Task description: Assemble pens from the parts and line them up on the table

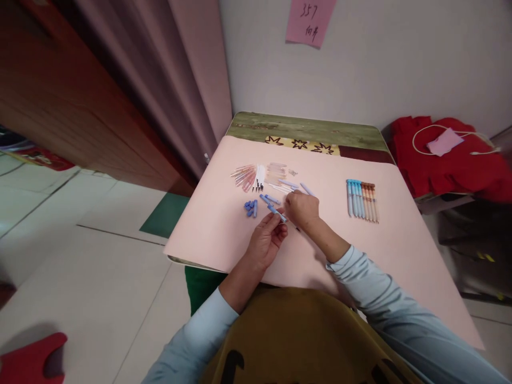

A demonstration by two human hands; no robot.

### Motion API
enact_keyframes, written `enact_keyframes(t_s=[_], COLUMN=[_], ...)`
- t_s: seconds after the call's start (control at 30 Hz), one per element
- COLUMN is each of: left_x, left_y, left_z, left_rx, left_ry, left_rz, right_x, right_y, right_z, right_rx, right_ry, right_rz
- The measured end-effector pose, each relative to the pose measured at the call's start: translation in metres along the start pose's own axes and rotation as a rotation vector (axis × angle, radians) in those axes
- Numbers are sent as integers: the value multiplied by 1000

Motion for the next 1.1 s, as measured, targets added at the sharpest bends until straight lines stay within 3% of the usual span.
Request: enact_keyframes(t_s=[0.2, 0.47, 0.63, 0.83, 1.1], left_x=[3, 7, 4, -2, -9], left_y=[-1, 1, -2, -4, -7], left_z=[1, 19, 13, 8, 10], left_rx=[9, 36, 104, 113, 123], left_ry=[10, 188, 187, 172, 210], left_rz=[18, 128, 128, 159, 188], right_x=[4, 12, -1, -7, -4], right_y=[0, 35, 60, 64, 32], right_z=[0, 57, 73, 57, 56], right_rx=[38, -232, -313, -226, -2], right_ry=[-55, -432, -535, -472, -271], right_rz=[65, 322, 314, 235, 190])
Point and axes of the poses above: each hand's wrist, its own y-axis away from the middle knuckle, its own x-axis out of the back of the hand, z = x × y, the point moved 1 cm from there along -y, towards the middle knuckle, and after that the axes turned 12 degrees about x, right-handed, at the moved point
